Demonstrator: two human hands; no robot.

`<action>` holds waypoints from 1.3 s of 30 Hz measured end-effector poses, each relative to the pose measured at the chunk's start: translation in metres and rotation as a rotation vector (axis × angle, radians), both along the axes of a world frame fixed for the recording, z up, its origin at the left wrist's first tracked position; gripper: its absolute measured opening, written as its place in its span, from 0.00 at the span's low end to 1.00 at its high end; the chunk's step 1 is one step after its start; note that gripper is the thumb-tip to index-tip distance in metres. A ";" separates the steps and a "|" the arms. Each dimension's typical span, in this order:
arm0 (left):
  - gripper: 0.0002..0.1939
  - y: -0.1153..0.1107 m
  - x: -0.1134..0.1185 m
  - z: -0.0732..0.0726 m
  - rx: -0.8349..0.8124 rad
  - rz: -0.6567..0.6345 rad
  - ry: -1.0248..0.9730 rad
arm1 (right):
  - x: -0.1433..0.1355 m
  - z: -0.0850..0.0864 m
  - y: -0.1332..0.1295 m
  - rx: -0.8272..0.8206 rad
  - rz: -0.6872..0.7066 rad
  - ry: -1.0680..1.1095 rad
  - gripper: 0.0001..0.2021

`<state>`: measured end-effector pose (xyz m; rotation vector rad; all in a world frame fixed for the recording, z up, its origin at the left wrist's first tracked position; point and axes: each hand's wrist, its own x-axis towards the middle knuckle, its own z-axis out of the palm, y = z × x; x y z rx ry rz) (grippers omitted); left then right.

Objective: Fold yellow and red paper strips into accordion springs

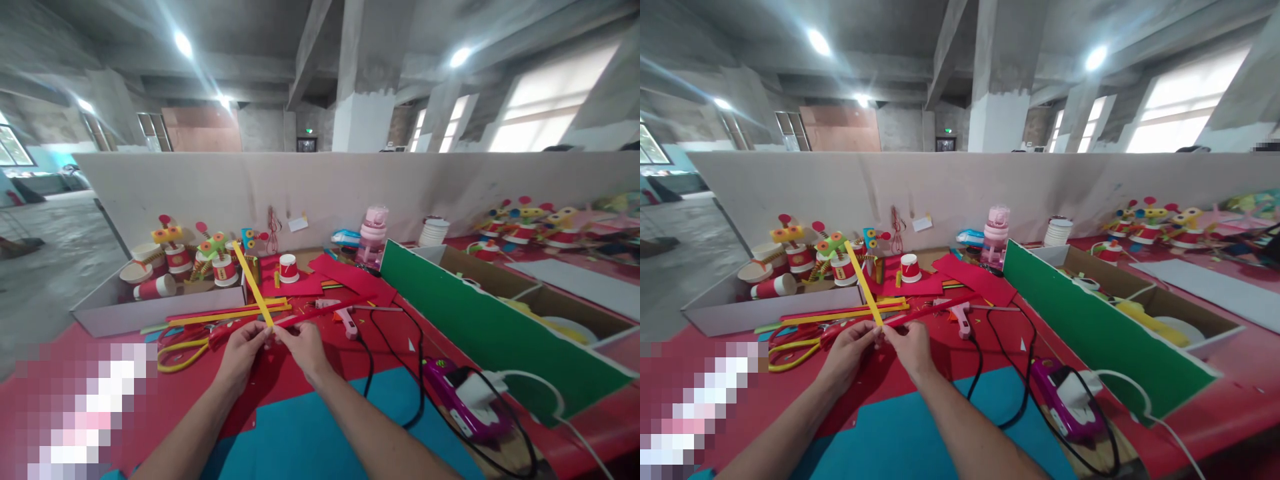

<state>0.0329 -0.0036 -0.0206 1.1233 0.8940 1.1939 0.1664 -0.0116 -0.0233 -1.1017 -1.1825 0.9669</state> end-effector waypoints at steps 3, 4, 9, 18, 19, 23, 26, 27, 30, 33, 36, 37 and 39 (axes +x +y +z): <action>0.12 0.001 -0.001 -0.001 0.021 0.040 0.054 | 0.001 0.003 -0.001 0.010 0.010 -0.052 0.10; 0.12 0.002 -0.002 -0.002 0.024 0.044 0.064 | 0.001 0.003 -0.002 0.015 0.001 -0.064 0.09; 0.12 0.001 -0.002 -0.004 0.008 -0.019 0.022 | 0.003 0.005 -0.003 0.021 -0.061 -0.050 0.08; 0.10 0.002 -0.001 -0.004 0.041 -0.006 0.048 | 0.004 0.002 0.001 0.040 -0.029 -0.060 0.08; 0.10 0.002 -0.001 -0.004 0.049 -0.011 0.052 | 0.004 0.002 0.001 0.044 -0.033 -0.063 0.08; 0.11 0.001 -0.001 -0.003 0.093 0.028 0.094 | 0.004 0.003 0.000 0.050 -0.023 -0.057 0.08; 0.11 0.001 -0.001 -0.003 0.065 0.030 0.079 | 0.005 0.005 -0.002 0.055 -0.027 -0.100 0.08; 0.11 0.001 -0.001 -0.004 0.052 0.027 0.067 | 0.005 0.006 -0.002 0.059 -0.026 -0.113 0.08; 0.11 0.001 -0.001 -0.004 0.041 0.029 0.050 | 0.006 0.005 -0.002 0.063 -0.017 -0.108 0.07; 0.11 0.002 -0.002 -0.005 0.064 0.043 0.064 | 0.007 0.005 -0.001 0.059 -0.002 -0.099 0.07; 0.11 0.004 -0.003 -0.006 0.078 0.062 0.053 | 0.010 0.003 0.004 0.026 0.113 -0.016 0.06; 0.11 0.005 -0.004 -0.006 0.076 0.066 0.044 | 0.011 0.003 0.006 -0.005 0.144 0.040 0.07; 0.10 0.006 -0.005 -0.007 0.076 0.062 0.027 | 0.013 0.001 0.010 -0.082 0.155 0.147 0.08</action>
